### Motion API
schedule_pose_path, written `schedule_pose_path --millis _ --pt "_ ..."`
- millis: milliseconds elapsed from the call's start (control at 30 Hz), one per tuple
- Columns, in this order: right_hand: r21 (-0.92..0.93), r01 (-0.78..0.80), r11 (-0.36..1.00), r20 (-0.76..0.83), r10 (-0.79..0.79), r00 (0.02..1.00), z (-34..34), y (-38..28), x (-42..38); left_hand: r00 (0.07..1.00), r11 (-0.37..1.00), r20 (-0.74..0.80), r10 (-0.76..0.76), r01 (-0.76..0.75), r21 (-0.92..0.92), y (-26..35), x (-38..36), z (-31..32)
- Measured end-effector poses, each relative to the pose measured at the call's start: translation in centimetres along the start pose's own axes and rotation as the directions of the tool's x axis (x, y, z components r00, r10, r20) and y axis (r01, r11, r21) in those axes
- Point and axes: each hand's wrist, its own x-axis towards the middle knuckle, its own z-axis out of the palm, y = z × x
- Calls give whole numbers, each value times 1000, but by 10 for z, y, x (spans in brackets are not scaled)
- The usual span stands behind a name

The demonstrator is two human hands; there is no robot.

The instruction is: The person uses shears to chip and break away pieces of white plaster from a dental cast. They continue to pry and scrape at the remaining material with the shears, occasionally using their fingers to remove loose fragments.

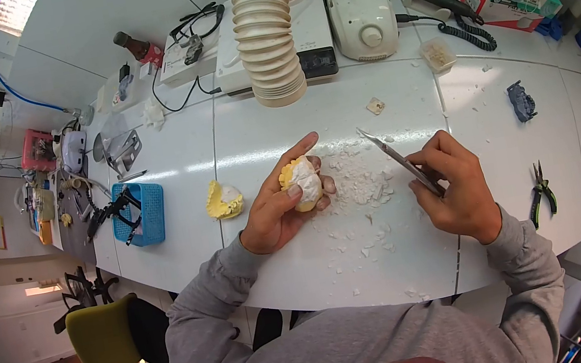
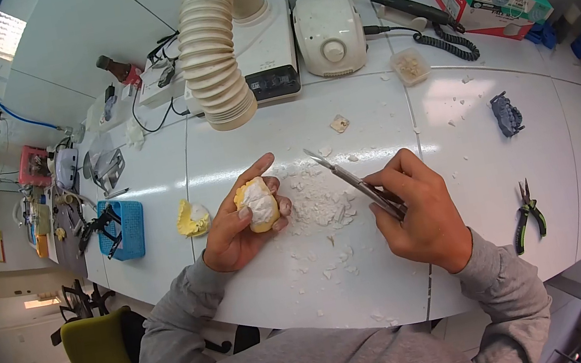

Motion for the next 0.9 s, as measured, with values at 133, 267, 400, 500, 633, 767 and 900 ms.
schedule_pose_path --millis 133,267,400,500,633,767,900 --pt "143 -114 983 107 99 989 -6 5 -1 992 989 -122 -24 41 141 2 -2 10" --pt "145 -63 987 128 45 991 -5 -1 -4 992 990 -112 -58 71 119 2 -2 8" --pt "-98 53 994 134 -40 990 -10 -22 -4 994 990 -80 -76 85 110 2 -2 4" --pt "-132 81 988 118 -65 991 -8 -26 -5 996 986 -40 -84 89 138 -1 -2 3" --pt "-188 160 969 81 -147 986 5 -13 -6 993 984 -24 -116 118 133 -7 -5 5" --pt "-353 260 899 107 -238 965 13 -9 -7 984 964 -30 -173 176 202 -5 -6 11" --pt "-418 304 856 162 -259 952 20 -10 -8 979 958 -42 -202 206 200 -4 -6 10"
